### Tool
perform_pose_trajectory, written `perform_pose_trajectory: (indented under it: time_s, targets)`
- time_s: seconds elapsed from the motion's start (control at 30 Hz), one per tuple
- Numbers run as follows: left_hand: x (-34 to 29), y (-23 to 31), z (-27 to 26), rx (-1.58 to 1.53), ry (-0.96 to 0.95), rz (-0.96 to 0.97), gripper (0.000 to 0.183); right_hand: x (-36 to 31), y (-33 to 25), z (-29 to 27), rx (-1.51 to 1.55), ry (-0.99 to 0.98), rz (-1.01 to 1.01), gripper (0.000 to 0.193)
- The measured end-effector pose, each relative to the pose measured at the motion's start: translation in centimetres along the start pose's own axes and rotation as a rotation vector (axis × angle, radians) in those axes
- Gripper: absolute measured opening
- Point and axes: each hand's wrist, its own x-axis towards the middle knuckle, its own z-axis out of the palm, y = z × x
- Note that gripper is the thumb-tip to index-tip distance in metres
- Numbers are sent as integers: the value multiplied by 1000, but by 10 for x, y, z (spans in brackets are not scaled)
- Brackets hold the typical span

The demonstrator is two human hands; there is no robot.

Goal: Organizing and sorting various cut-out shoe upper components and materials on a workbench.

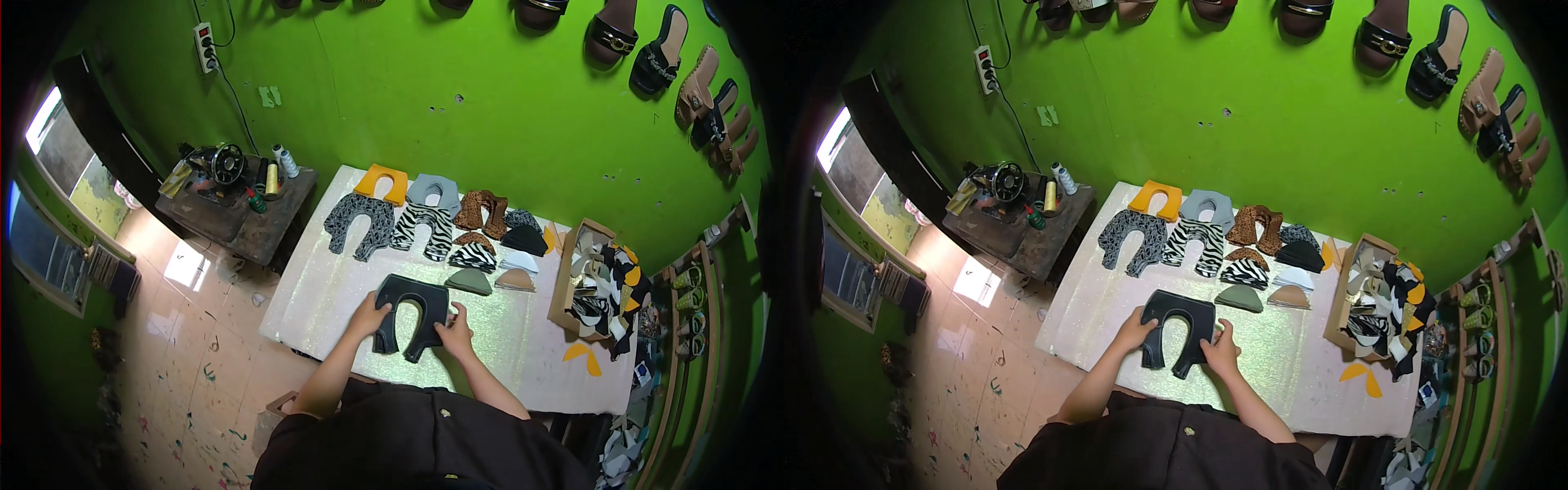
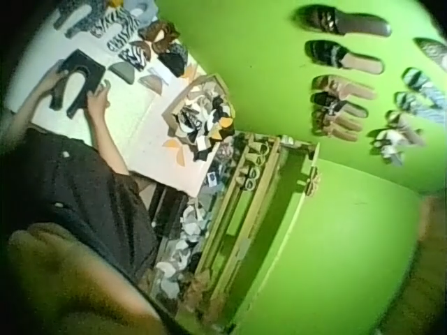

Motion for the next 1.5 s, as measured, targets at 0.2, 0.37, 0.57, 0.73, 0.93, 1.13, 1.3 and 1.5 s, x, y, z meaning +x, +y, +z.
perform_pose_trajectory:
  time_s: [0.2,0.37,0.57,0.73,0.93,1.13,1.3,1.5]
  targets:
    - [33,19,-27,344,88,-106,58,28,-14,37,-103,107,-89,46]
    - [57,32,-27,363,45,-119,56,48,-10,48,-74,206,-124,44]
    - [71,24,-15,532,77,-78,56,57,-10,49,-132,213,-123,36]
    - [73,10,-9,593,129,-94,56,58,-12,52,-172,220,-153,28]
    - [65,-7,-2,781,306,302,46,53,-13,48,-332,208,-310,25]
    - [70,8,-3,872,266,135,40,35,-17,25,-555,78,-420,46]
    - [61,25,7,835,312,140,48,18,-7,-3,-496,-53,-444,50]
    - [12,92,73,587,372,354,46,-6,17,-72,-317,69,-438,40]
